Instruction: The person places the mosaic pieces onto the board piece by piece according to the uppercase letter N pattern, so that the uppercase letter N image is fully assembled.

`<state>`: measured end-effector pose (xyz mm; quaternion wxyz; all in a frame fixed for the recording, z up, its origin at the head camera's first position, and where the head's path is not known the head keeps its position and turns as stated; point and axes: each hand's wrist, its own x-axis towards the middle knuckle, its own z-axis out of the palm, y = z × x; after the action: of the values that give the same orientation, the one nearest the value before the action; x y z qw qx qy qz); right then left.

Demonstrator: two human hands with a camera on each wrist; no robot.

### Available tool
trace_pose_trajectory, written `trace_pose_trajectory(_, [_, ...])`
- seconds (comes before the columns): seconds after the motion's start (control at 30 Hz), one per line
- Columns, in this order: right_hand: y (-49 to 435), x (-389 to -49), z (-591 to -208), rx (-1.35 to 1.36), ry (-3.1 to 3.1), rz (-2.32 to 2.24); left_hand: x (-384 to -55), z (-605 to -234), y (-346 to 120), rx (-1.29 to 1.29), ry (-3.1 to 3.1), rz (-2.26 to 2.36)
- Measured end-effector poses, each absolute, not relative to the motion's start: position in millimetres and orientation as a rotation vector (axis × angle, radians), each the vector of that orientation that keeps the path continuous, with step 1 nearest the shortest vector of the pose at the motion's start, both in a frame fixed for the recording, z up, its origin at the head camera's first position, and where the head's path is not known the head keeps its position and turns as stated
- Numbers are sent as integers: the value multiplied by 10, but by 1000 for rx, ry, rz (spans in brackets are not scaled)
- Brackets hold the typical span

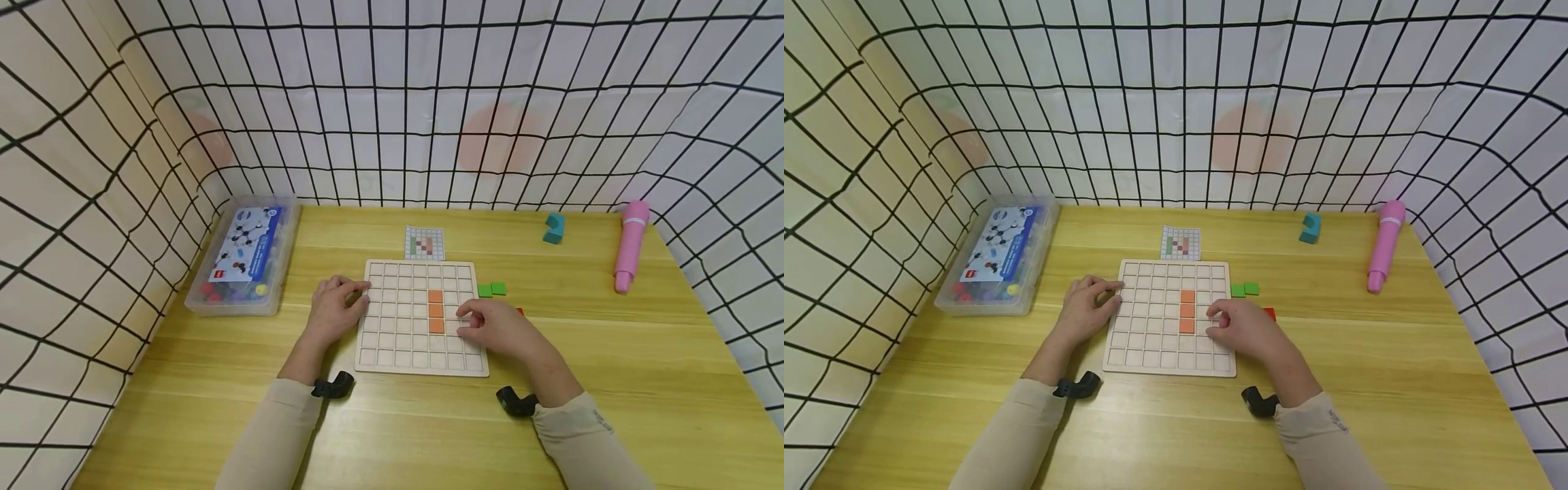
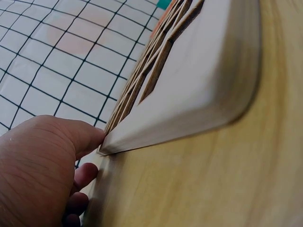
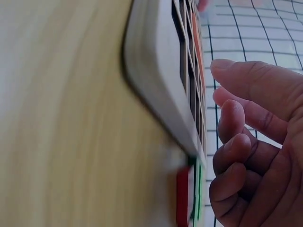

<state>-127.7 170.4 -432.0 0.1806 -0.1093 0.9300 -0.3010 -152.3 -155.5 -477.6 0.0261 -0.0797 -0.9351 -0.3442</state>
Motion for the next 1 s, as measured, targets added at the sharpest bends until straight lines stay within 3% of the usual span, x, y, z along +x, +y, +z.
trace_pose_trajectory(1.0, [2692, -1305, -4344, -115, 2687, -880, -1518, -4759, -1549, -233, -2908, -1065])
